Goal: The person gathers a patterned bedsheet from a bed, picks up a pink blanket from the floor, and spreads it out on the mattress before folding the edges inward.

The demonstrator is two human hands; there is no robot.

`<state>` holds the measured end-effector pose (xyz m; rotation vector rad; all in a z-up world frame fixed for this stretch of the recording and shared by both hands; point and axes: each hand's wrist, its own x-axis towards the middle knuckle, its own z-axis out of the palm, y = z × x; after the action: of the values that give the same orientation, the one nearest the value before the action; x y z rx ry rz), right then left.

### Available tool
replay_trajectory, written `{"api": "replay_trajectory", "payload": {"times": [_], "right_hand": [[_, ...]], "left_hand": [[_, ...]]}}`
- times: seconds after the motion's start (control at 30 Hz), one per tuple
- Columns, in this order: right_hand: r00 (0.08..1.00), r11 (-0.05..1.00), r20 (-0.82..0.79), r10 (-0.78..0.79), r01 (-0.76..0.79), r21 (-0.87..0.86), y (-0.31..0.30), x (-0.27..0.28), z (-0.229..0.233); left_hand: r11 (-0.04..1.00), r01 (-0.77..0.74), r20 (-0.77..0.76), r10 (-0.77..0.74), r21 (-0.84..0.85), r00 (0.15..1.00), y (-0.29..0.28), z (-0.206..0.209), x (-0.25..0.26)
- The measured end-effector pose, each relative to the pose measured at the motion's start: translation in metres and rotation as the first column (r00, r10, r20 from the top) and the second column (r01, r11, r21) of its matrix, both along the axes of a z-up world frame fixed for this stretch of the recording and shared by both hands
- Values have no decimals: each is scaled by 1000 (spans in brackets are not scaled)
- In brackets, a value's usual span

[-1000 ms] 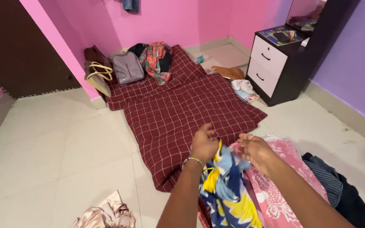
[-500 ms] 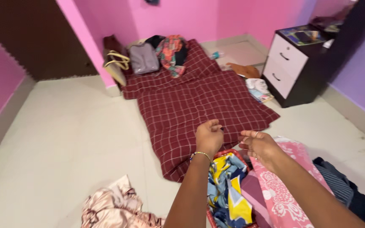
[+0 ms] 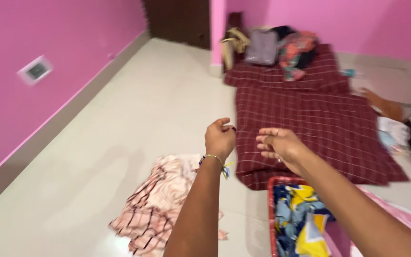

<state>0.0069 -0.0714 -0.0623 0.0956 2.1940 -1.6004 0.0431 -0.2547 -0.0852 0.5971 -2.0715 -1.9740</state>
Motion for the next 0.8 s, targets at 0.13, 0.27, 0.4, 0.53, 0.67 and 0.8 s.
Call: {"api": "replay_trajectory", "payload": {"times": [0.13,0.27,0.4,0.53,0.67,0.8], "right_hand": [[979,979,-47,196,-193,62,-90,2,-14],[956,950,-29,293,-287,124,-162,7,-39],[918,916,-76,390,-378,134,-224,-11,-64],[851,846,-156,501,-443,298,-263,-15,-118],[830,784,-93,549,-473,402,-277,-23,-185],[747,679,-125,653,-504,533,-273,-22,-282]], "left_hand": [[984,-165,77,170,-62,982,-77,-13,29],[965,-256,120,260,-47,958,-144,-40,44],[936,-330,89,341,-122,936,-206,-71,55],[913,-354,160,388,-203,908,-249,-117,73],[903,-323,197,384,-282,902,-273,-181,83],[894,-290,246,383,-342,890,-260,-276,86]]}}
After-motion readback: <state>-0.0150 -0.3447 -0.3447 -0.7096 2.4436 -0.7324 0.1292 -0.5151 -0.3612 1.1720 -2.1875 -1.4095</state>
